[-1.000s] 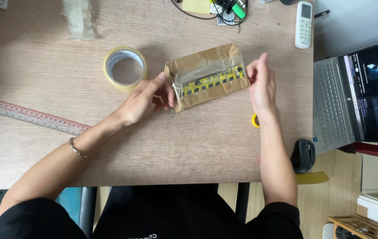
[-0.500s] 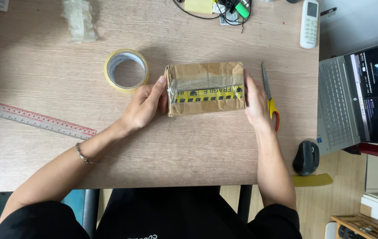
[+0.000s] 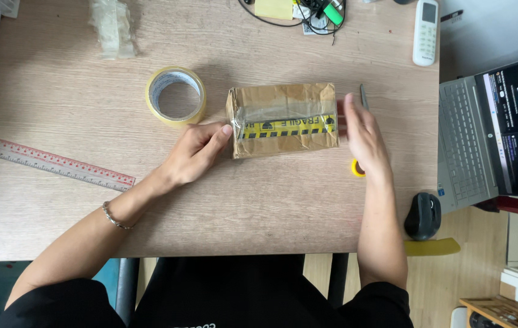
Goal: The person uses shears to cut through clear and yellow tape on a small cardboard box, opens the flaps, and removes a computer mouse.
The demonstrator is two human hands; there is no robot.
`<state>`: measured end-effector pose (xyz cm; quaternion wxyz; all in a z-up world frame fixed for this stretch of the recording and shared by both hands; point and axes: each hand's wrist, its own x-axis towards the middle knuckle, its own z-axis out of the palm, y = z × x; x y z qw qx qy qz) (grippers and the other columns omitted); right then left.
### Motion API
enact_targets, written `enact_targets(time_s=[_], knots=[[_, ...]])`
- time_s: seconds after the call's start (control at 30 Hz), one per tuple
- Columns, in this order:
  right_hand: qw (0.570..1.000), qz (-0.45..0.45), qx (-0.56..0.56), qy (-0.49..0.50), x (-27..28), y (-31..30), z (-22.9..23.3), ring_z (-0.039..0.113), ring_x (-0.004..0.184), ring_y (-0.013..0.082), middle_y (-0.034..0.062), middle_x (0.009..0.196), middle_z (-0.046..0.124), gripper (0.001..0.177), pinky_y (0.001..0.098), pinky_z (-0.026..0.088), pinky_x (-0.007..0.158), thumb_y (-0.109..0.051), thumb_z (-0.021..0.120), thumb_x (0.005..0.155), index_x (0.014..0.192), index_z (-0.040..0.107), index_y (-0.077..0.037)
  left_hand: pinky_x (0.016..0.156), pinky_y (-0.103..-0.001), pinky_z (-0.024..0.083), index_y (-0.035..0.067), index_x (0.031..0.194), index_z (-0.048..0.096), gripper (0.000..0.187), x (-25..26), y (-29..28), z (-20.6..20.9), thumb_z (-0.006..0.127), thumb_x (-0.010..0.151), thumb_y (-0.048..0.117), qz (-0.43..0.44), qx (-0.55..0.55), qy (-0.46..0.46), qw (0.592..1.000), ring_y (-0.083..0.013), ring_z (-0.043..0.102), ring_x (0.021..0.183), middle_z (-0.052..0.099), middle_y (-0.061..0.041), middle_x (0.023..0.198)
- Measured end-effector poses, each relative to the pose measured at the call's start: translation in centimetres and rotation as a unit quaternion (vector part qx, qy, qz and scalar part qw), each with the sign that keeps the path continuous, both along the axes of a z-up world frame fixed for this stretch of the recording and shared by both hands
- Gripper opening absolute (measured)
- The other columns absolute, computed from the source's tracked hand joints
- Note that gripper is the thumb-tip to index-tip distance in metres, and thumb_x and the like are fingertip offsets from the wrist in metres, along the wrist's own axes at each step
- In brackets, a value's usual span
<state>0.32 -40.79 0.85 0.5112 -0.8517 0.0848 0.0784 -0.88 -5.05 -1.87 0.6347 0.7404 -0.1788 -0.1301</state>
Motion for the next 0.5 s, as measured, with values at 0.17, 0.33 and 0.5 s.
enact_targets(time_s=[0.17,0.33,0.5], knots=[[0.990,0.108,-0.083,0.024,0.1,-1.7,-2.1,0.067,0.100,0.0460,0.0325,0.101,0.063,0.075,0.0529,0.051,0.089,-0.054,0.021,0.116,0.115,0.064,0.008,0.072,-0.046,0.050,0.004,0.085,0.059,0.040,-0.4,-0.1,0.3,0.046,0.111,0.033,0.025,0.048,-0.048,0.997,-0.0374,0.059,0.073,0.055,-0.021,0.073],[0.993,0.096,-0.067,-0.005,0.1,-0.4,-0.2,0.049,0.063,0.0187,0.0029,0.062,0.046,0.061,0.0318,0.037,0.063,-0.042,0.037,0.118,0.069,0.056,-0.011,0.076,-0.047,0.056,0.010,0.115,0.055,0.032,-0.8,-0.2,0.6,0.043,0.110,0.039,0.063,0.079,-0.030,0.994,-0.0389,0.071,0.079,0.055,-0.018,0.104],[0.993,0.080,0.084,-0.022,0.1,0.8,-0.1,0.064,0.090,0.0193,0.0118,0.098,0.065,0.035,0.0361,0.055,0.078,-0.025,0.039,0.115,0.122,0.063,0.000,0.083,-0.057,0.056,0.006,0.122,0.048,0.029,-0.9,-0.7,1.6,0.045,0.109,0.032,0.088,0.033,-0.058,0.994,-0.0504,0.066,0.103,0.048,-0.028,0.136]])
